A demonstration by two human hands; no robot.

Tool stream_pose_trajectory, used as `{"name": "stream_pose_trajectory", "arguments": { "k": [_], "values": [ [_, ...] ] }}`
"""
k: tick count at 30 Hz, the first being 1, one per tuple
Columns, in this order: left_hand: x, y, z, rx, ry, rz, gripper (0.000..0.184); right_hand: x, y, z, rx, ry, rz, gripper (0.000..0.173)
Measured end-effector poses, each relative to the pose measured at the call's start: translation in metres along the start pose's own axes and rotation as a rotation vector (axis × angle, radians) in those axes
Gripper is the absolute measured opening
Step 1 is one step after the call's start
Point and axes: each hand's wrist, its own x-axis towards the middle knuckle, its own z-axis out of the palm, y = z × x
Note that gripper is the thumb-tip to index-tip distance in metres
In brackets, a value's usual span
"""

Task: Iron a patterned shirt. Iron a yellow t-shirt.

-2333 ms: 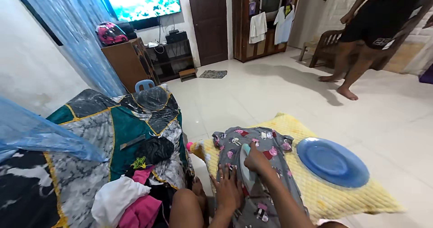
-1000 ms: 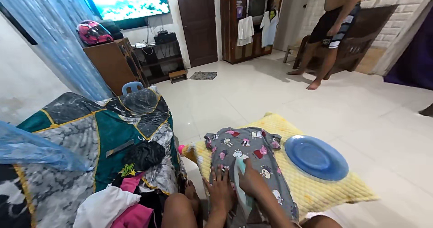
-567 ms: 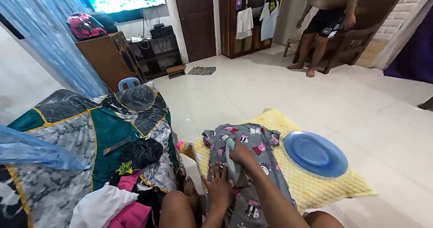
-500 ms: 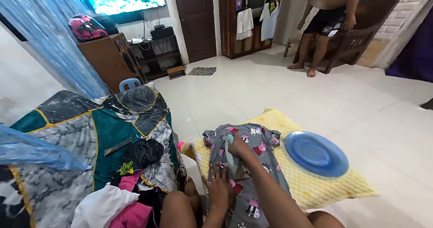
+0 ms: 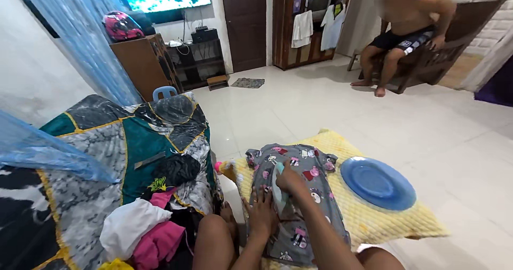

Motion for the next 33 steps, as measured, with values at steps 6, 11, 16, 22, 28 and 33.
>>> {"name": "stream_pose_trajectory", "arguments": {
  "k": [6,11,16,22,28,33],
  "values": [
    [-0.007,-0.004,0.002,0.012,0.043,0.062,0.054,-0.067,0.036,0.014,0.055,0.051,0.087,0.08],
    [-0.006,-0.002,-0.001,0.01,0.026,0.04,0.053,-0.086,0.042,0.019,-0.007,0.017,0.097,0.075],
    [-0.005,-0.006,0.003,-0.002,0.05,0.064,0.056,-0.07,0.035,0.018,0.008,0.021,0.082,0.076],
    [-0.005,-0.002,-0.003,0.009,-0.009,0.041,0.055,-0.005,0.011,0.001,0.082,0.055,0.034,0.082],
    [-0.003,-0.004,0.002,-0.006,0.023,0.045,0.054,0.062,-0.016,-0.021,0.142,0.141,0.019,0.088],
    [0.001,-0.003,0.006,0.027,0.016,0.033,0.054,0.086,-0.024,-0.031,0.135,0.161,0.029,0.091]
  ]
}}
